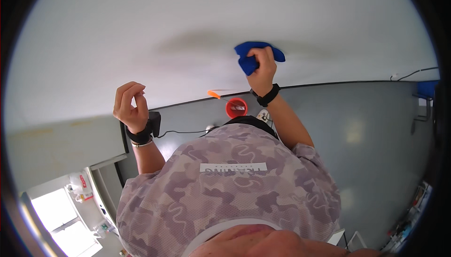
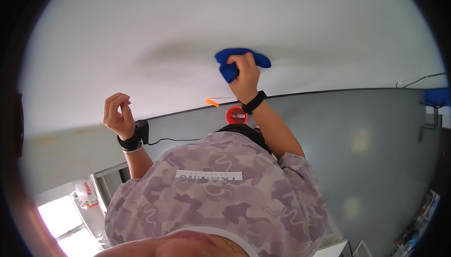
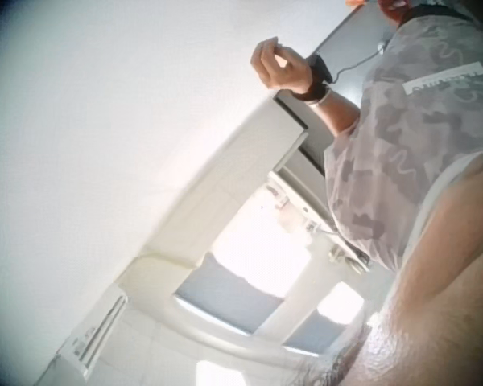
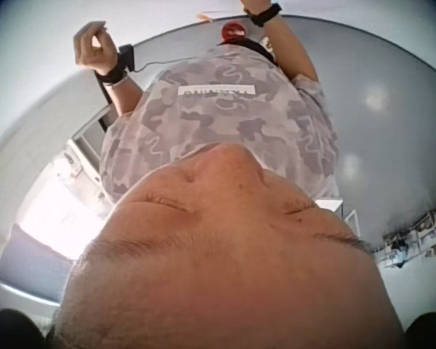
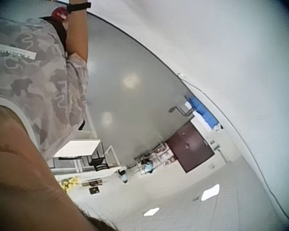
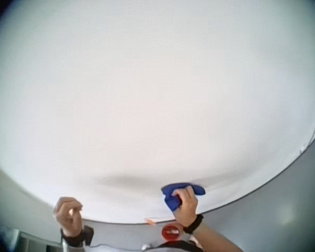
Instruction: Clean the wall using a blue cloth and a bucket.
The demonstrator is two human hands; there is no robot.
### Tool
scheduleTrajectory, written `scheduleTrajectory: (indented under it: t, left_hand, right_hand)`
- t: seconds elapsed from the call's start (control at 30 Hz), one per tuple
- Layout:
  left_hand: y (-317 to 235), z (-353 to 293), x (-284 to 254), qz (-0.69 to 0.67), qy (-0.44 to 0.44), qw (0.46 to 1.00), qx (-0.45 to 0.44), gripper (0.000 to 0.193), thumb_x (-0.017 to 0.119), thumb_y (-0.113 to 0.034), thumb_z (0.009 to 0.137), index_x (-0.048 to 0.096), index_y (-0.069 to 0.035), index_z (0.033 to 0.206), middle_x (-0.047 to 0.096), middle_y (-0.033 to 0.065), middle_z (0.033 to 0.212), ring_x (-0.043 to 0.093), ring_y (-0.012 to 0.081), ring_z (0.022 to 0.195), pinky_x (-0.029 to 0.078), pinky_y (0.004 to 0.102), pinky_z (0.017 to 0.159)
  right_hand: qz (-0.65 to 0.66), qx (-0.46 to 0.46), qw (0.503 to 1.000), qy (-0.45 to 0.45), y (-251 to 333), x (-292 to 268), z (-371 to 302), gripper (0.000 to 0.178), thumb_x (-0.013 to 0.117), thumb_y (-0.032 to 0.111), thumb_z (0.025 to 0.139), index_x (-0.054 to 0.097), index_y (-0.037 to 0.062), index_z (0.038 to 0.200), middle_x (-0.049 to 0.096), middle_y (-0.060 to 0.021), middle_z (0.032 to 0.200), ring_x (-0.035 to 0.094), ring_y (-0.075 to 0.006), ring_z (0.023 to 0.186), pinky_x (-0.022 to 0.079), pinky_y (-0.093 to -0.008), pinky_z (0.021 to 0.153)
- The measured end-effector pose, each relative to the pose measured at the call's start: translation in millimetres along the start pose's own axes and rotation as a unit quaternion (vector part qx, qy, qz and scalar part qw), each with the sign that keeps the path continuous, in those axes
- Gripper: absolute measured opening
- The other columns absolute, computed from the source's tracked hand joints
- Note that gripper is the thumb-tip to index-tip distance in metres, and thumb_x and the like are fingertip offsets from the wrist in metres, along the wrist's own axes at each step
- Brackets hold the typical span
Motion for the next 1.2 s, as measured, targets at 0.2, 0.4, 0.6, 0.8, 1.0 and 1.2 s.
scheduleTrajectory:
  t: [0.2,0.4,0.6,0.8,1.0,1.2]
  left_hand:
    - [59.5,-45.7,-1.1,0.005,0.008,0.998,-0.055,0.022,0.051,0.014,0.07,0.065,0.0,0.08,0.064,0.0085,0.079,0.06,0.0149,0.061,0.047,0.0239,0.053]
    - [87.6,-84.9,0.0,-0.036,0.037,0.991,-0.122,0.018,0.054,0.012,0.071,0.065,0.001,0.08,0.065,0.0098,0.081,0.06,0.0168,0.064,0.048,0.0254,0.057]
    - [112.3,-93.6,12.0,-0.136,0.128,0.971,-0.146,0.019,0.052,0.013,0.076,0.064,0.002,0.084,0.063,0.0105,0.083,0.059,0.0159,0.069,0.048,0.0255,0.062]
    - [104.3,-61.5,3.0,-0.169,0.143,0.972,-0.078,0.018,0.059,0.011,0.077,0.066,0.0,0.089,0.065,0.0103,0.089,0.064,0.0216,0.076,0.053,0.0283,0.064]
    - [117.0,-45.3,-14.8,-0.131,0.073,0.985,-0.089,0.022,0.056,0.015,0.076,0.065,0.001,0.09,0.065,0.0127,0.089,0.062,0.0228,0.078,0.05,0.029,0.067]
    - [121.6,18.3,-24.0,-0.077,-0.073,0.994,0.008,0.025,0.053,0.015,0.075,0.066,0.001,0.091,0.065,0.0136,0.092,0.064,0.0252,0.084,0.051,0.0304,0.075]
  right_hand:
    - [0.076,0.074,0.991,-0.087,-50.2,30.1,-15.2,0.019,0.055,-0.011,0.079,0.05,0.0029,0.091,0.056,-0.0014,0.083,0.048,-0.0087,0.061,0.041,-0.0217,0.059]
    - [0.064,0.192,0.976,-0.074,-61.6,35.1,-23.9,0.02,0.058,-0.005,0.084,0.046,0.005,0.097,0.052,-0.0011,0.089,0.046,-0.0092,0.075,0.042,-0.0231,0.07]
    - [0.116,0.269,0.949,-0.115,-54.9,49.6,-29.9,0.018,0.059,0.0,0.084,0.046,0.0052,0.095,0.049,-0.0026,0.087,0.048,-0.012,0.081,0.043,-0.0272,0.077]
    - [0.234,0.274,0.932,-0.052,-4.2,78.8,-39.1,0.015,0.06,0.001,0.086,0.049,0.0067,0.094,0.049,0.0003,0.09,0.047,-0.0097,0.086,0.041,-0.0247,0.08]
    - [0.194,0.178,0.951,-0.159,48.5,36.6,13.6,0.016,0.058,0.003,0.086,0.049,0.0064,0.098,0.052,-0.0028,0.098,0.049,-0.013,0.093,0.04,-0.0264,0.085]
    - [-0.035,-0.087,0.986,-0.134,72.4,20.3,60.5,0.025,0.053,-0.006,0.081,0.051,0.0044,0.103,0.047,-0.0066,0.102,0.046,-0.0204,0.097,0.037,-0.0308,0.09]
Point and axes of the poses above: each hand's wrist, its own z-axis towards the middle knuckle, its own x-axis out of the palm, y = z × x, the point moved 4 cm from there along z, towards the middle knuckle
